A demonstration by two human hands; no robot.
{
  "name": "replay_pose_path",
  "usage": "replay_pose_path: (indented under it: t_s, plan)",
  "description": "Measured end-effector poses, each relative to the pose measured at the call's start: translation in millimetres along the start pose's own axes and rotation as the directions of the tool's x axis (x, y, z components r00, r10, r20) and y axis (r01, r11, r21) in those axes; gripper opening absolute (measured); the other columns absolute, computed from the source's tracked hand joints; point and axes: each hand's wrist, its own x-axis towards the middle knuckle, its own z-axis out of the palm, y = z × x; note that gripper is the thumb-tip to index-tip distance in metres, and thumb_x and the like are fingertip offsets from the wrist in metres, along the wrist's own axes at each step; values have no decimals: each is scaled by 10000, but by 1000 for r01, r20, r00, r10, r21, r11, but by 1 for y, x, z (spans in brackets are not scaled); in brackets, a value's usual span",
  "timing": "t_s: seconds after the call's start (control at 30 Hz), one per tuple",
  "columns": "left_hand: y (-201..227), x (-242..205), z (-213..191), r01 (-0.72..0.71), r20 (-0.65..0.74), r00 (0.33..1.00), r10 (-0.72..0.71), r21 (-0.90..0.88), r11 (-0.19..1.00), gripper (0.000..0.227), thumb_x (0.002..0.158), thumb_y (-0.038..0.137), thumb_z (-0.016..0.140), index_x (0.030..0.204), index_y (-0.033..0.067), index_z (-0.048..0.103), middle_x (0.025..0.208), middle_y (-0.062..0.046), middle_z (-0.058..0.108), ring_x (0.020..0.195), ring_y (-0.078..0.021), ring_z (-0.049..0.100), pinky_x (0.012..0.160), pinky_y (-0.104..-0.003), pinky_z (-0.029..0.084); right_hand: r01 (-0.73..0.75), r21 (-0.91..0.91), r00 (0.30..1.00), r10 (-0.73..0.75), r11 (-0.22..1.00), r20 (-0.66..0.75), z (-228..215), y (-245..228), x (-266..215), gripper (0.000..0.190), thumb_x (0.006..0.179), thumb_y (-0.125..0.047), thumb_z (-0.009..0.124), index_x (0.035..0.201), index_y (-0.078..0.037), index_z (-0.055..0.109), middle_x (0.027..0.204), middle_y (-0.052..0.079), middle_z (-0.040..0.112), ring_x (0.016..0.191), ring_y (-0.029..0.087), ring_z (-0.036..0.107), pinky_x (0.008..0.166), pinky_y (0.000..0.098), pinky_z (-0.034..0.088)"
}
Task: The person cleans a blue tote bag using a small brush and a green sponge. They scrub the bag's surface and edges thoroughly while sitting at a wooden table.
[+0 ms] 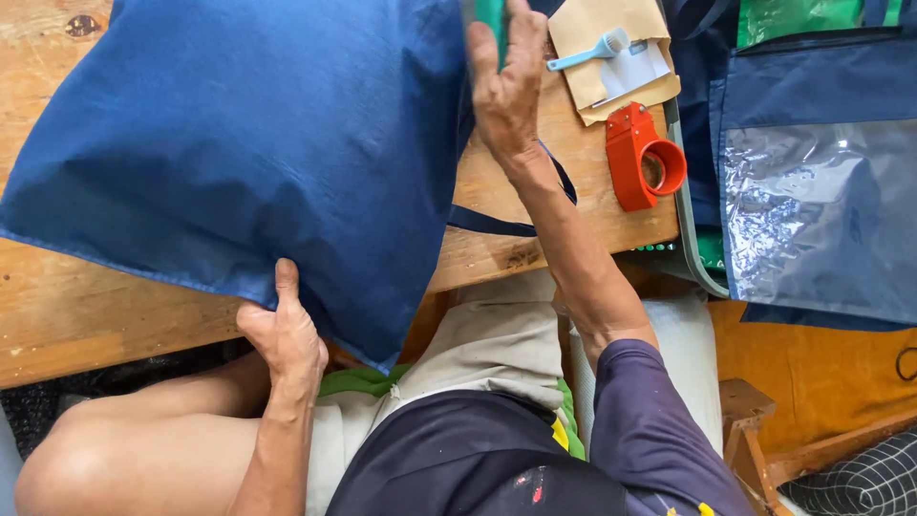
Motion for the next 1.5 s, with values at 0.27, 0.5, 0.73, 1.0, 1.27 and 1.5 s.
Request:
replay_pose_path:
  t_s: [0.27,0.5,0.73,1.0,1.27,1.5]
  plan:
    - [-1,9,7,140,27,990,-138,-113,984,248,893,205,741,1026,-4,730,1076,-44,744,980,-132,690,932,-284,593,302,-240,932,-232,923,279,31,-89,-66,665,1087,-410,711,1599,-196,343,1248,73,517,1102,270,546,893,430,474]
    - [-35,16,6,119,45,992,-114,-129,984,294,921,208,850,1167,77,757,1032,-78,730,1040,-128,665,887,-349,566,478,144,747,-487,867,453,-6,-117,-153,582,1028,-449,580,1516,-139,513,1119,97,516,895,275,513,783,389,429]
    - [-26,13,3,47,-59,997,-48,-14,999,335,928,269,832,1135,24,733,1040,-146,714,1075,-237,689,884,-412,534,461,329,606,-564,824,561,-13,-126,-85,595,1009,-355,672,1538,-145,497,1128,153,577,969,347,609,855,433,497]
    - [12,13,-16,201,97,976,-193,-82,976,275,920,161,680,1157,28,720,1160,-24,730,1112,-163,668,1030,-297,522,214,-459,974,-152,863,168,88,-59,47,282,1005,-368,564,1071,-114,669,1053,173,655,1007,441,586,742,554,507]
    - [6,20,-16,469,-39,880,-473,-77,880,488,867,415,594,1193,52,619,1202,-83,665,1047,-174,619,893,-316,526,761,-40,542,-601,647,588,45,-177,-125,425,1018,-167,615,1415,-93,486,1055,126,529,823,289,496,671,440,393]
    - [2,25,-18,416,28,909,-415,-78,906,410,994,388,683,792,153,414,821,39,404,777,-113,378,725,-302,391,706,-2,658,-654,708,374,47,-150,-35,676,931,-202,989,1433,-168,538,1259,184,595,1039,349,622,835,471,547]
